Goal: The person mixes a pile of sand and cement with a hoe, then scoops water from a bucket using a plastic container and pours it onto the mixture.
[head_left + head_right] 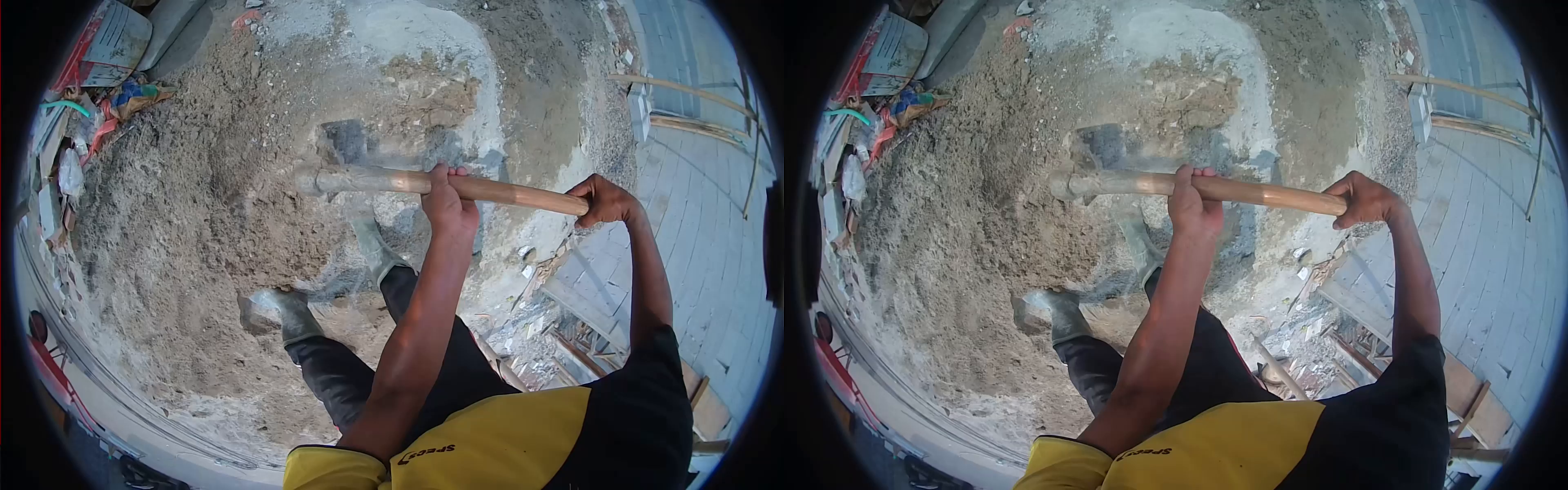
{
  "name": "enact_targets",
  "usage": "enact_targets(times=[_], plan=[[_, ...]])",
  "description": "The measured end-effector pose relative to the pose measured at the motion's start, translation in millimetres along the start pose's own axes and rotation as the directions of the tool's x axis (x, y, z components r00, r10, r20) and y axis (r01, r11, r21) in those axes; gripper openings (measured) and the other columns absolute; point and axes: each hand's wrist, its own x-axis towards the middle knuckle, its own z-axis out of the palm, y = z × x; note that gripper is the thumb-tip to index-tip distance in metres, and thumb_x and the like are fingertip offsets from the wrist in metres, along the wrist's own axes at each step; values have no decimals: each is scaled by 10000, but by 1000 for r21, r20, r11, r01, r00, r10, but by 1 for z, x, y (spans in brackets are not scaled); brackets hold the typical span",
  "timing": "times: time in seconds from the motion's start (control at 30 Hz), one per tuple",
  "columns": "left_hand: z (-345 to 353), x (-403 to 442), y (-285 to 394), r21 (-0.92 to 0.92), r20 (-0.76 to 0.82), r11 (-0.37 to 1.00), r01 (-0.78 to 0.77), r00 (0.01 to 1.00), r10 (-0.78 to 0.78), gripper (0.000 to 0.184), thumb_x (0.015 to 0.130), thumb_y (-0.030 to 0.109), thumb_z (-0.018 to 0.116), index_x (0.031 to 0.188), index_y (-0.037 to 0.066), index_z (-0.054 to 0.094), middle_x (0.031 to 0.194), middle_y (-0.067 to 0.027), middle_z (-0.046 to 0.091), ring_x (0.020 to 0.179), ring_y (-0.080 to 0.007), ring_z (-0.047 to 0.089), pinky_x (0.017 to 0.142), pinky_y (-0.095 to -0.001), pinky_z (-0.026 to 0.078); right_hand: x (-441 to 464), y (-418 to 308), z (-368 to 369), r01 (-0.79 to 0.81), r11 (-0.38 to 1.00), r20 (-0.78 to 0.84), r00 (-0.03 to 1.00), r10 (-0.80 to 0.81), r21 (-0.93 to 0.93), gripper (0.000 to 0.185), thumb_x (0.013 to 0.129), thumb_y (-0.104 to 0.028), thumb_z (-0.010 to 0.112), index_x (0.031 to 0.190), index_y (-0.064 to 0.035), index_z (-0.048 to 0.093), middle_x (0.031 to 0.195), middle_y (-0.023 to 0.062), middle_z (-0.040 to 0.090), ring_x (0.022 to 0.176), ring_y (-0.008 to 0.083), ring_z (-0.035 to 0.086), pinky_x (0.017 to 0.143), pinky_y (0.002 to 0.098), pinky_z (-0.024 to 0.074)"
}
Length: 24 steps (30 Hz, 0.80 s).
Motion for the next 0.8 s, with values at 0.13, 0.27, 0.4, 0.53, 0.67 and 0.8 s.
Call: enact_targets(times=[0.13, 0.27, 0.4, 0.53, 0.67, 0.8], plan=[[-101, -46, 175, 179, 22, 882, -436, 898, 440, 113, 895, 37, 594, 908, 99, 501, 821, -35, 531, 712, -168, 553, 709, -334, 520, 124, -57, 212, 549, 835, -63, 833, -550, -36, 467, 712, -114, 766, 1165, -107, 650, 1051, 109, 656, 995, 301, 634, 872, 394, 511], [-167, -137, 414, 314, 19, 481, -819, 512, 859, 110, 917, 110, 611, 928, 62, 513, 776, -39, 511, 698, -158, 520, 676, -329, 487, 198, -275, 426, 796, 599, 79, 594, -801, 88, 369, 798, -175, 667, 1118, -91, 504, 954, 166, 673, 855, 395, 661, 732, 500, 518], [-184, -154, 562, 638, 134, -126, -759, -51, 990, 452, 968, 217, 609, 1264, -14, 358, 1145, -182, 564, 948, -261, 665, 753, -381, 581, 212, -485, 495, 836, 524, 150, 503, -851, 164, 308, 780, -165, 668, 1032, -71, 518, 859, 217, 682, 845, 415, 672, 721, 506, 526], [-210, -60, 517, 857, 30, 40, -514, 127, 992, 833, 1006, 275, 490, 1540, 57, -112, 1250, -281, 508, 883, -247, 687, 645, -377, 559, 270, -534, 527, 748, 631, 148, 614, -775, 204, 303, 763, -174, 686, 1022, -19, 661, 989, 266, 681, 946, 412, 668, 819, 470, 539], [-321, 38, 414, 975, -79, 173, -141, 508, 858, 785, 991, 207, 486, 1561, 129, -49, 1042, -260, 626, 666, -286, 652, 596, -413, 535, 238, -393, 517, 350, 933, 216, 908, -359, 80, 431, 826, -231, 681, 1170, 22, 623, 1104, 276, 663, 1058, 406, 643, 898, 457, 517], [-288, 1, 361, 783, -235, 575, -237, 743, 626, 761, 983, 187, 521, 1545, 167, 8, 901, -166, 605, 533, -243, 587, 494, -393, 516, 210, -352, 493, 178, 981, 255, 948, -192, 78, 365, 816, -203, 691, 1062, 60, 628, 962, 247, 693, 925, 392, 685, 779, 448, 523]])
